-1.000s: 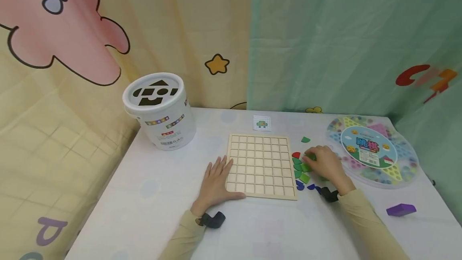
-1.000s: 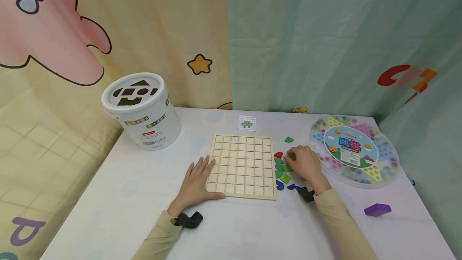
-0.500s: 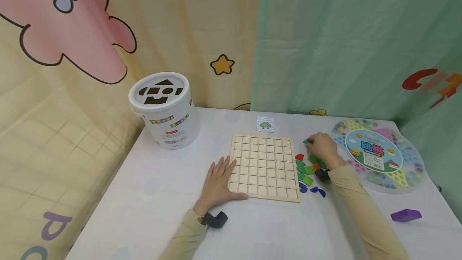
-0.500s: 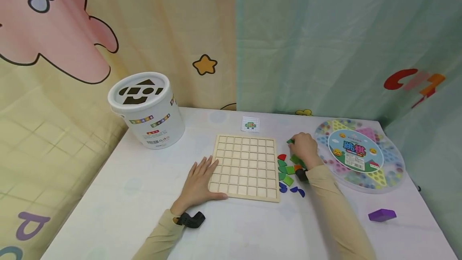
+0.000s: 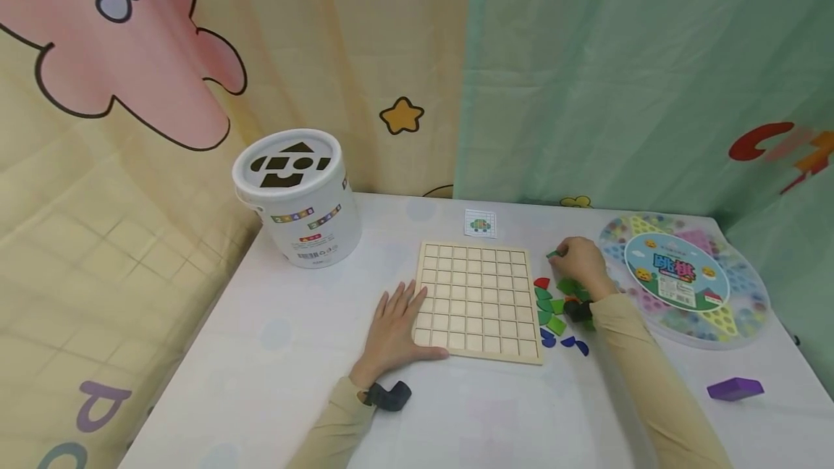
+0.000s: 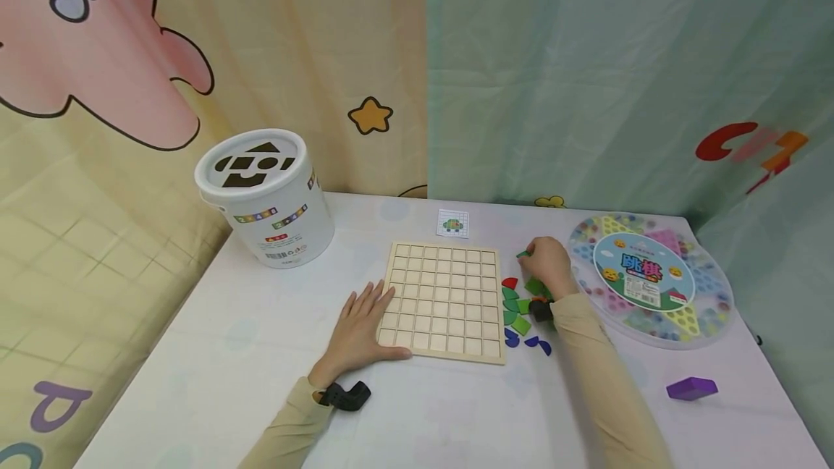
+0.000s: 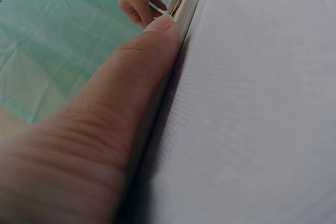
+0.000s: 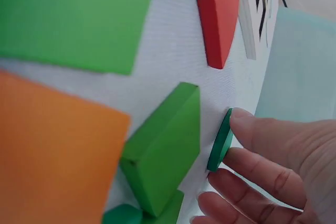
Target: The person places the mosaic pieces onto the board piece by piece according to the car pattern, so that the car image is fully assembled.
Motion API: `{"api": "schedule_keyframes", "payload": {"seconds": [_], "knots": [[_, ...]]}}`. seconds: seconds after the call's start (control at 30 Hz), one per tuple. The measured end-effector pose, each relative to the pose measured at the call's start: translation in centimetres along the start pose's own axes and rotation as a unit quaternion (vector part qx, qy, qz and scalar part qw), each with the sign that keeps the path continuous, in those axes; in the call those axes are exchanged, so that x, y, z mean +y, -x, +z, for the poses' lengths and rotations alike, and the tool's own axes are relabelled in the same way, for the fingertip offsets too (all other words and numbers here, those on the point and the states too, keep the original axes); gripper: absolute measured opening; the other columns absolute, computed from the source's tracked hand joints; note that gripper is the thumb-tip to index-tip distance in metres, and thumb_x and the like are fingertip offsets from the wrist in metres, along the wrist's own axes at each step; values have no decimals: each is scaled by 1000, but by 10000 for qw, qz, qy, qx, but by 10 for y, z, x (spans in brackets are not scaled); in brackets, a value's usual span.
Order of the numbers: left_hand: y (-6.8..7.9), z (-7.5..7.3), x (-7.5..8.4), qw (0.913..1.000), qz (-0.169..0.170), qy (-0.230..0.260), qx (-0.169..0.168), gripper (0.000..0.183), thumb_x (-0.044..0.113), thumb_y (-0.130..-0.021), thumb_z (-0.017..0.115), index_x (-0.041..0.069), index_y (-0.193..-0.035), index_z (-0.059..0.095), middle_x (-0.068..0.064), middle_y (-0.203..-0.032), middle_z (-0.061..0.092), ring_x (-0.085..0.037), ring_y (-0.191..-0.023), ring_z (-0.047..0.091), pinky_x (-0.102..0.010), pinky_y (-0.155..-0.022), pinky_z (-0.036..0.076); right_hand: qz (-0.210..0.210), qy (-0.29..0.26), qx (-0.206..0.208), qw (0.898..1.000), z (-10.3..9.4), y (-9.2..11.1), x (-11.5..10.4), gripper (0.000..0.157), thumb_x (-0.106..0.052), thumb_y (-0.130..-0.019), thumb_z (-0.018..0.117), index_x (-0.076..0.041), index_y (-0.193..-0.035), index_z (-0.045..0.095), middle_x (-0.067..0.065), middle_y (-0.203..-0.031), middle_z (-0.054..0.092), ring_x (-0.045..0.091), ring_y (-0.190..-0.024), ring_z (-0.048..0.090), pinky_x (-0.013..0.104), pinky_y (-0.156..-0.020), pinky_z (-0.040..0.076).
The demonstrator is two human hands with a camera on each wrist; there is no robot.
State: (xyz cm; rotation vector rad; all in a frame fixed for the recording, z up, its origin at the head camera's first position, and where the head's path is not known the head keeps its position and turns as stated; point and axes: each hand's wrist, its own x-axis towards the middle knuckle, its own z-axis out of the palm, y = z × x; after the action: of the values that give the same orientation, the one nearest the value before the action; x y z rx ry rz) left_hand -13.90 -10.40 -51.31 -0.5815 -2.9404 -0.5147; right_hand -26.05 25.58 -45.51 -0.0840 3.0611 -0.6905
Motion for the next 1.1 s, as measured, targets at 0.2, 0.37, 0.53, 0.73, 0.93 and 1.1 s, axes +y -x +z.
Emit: {"api": "schedule_keyframes", "payload": {"seconds": [0.2, 0.37, 0.53, 0.73, 0.93, 1.1], "knots": [[-1, 1, 0, 10000, 10, -21, 0, 116, 80, -63, 62, 11, -150, 28, -10, -156, 19, -28, -143, 10, -46, -113, 6, 212, -86, -174, 9996, -2, 0, -3, 24, -17, -85, 69, 6, -85, 63, 16, -79, 62, 30, -69, 54, 42, -61, 47], [0, 1, 0, 10000, 9, 0, 28, 116, 80, -63, 62, 10, -150, 28, -11, -156, 19, -28, -143, 10, -46, -113, 6, 284, -543, -195, 9979, -2, 1, -3, 21, -13, -83, 71, 5, -82, 60, 16, -77, 59, 28, -67, 52, 38, -57, 45], [0, 1, 0, 10000, -40, 3, -4, 116, 79, -63, 63, 11, -150, 28, -10, -156, 19, -27, -143, 9, -45, -114, 6, 393, -771, -195, 9961, 0, 1, 0, 28, -13, -84, 70, 10, -95, 61, 22, -86, 60, 30, -72, 53, 38, -61, 47], [0, 2, -1, 10000, -38, 21, -36, 117, 79, -63, 63, 11, -150, 28, -10, -156, 18, -27, -143, 9, -46, -114, 5, 551, -782, -259, 9951, 0, 5, 3, 26, -15, -84, 71, 8, -94, 64, 22, -90, 62, 30, -74, 54, 37, -62, 48], [0, 1, -1, 10000, -48, 22, -33, 117, 79, -62, 63, 11, -150, 28, -10, -156, 19, -27, -143, 9, -45, -114, 5, 158, -802, -11, 9967, -2, 12, 0, 19, -9, -80, 73, 1, -77, 57, 14, -74, 58, 26, -64, 51, 32, -53, 42], [-1, 0, -1, 9999, -88, 67, -70, 117, 79, -62, 64, 12, -151, 27, -10, -156, 18, -26, -143, 8, -44, -114, 3, -452, -1049, 352, 9928, 4, 22, -13, 13, -2, -82, 67, 5, -88, 58, 12, -72, 55, 25, -61, 49, 33, -54, 41]]}}
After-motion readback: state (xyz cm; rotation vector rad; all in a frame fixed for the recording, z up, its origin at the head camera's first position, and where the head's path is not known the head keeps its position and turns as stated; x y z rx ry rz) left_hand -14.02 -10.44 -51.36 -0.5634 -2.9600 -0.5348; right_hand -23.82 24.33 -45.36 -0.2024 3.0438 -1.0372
